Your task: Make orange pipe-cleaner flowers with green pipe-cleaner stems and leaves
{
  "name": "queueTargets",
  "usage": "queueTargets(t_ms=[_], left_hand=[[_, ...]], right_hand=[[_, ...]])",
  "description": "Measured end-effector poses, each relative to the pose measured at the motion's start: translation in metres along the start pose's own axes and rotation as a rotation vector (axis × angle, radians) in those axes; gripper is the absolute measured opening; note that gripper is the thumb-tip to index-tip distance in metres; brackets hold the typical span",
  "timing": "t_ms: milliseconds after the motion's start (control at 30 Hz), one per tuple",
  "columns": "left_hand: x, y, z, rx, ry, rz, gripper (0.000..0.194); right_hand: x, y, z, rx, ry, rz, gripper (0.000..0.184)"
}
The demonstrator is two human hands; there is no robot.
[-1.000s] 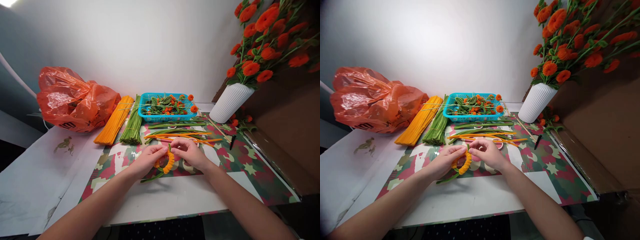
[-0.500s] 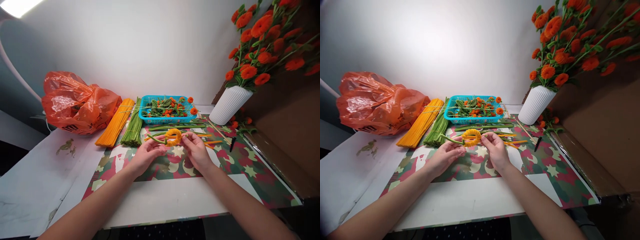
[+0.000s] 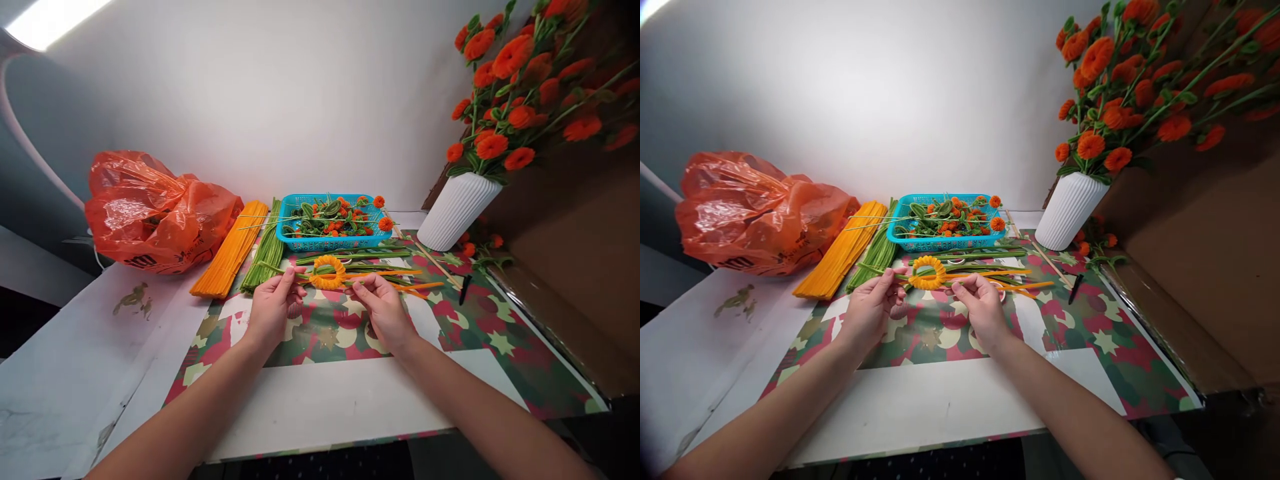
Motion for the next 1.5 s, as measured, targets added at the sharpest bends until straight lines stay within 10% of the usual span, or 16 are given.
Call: queueTargets(t_ms=[367,867,1233,1500], left_hand=[[-0.009,0.015,-0.005,-0.202,-0.045,-0.026,0.044],[-0.013,0.009,-0.003,-0.18,-0.185,0.035,0.033],[-0.034,0.041,-0.03,-0.577,-0.325,0.225,0.026],[-0.032,0.047,-0.035,-0.589,-0.29,0.4,0.036]], right_hand=[[0.014,0.0,0.0,-0.042,0.112,0.127,0.032],[0.01,0.018,-0.01,-0.345,0.105,-0.189,0.021],[0.007,0.02,0.0,-0.225,-0.045,-0.162,0.028],[0.002,-0.001,0.011,0.001,-0.113,-0.076,0.024]])
Point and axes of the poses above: each hand's wrist, its own z-axis towards the middle knuckle, its own y-axis out of the palm, x = y × z, the point moved 7 cm from there along z, towards the middle knuckle, and after that the axes turned 1 degree about z, right-handed, at the moved point
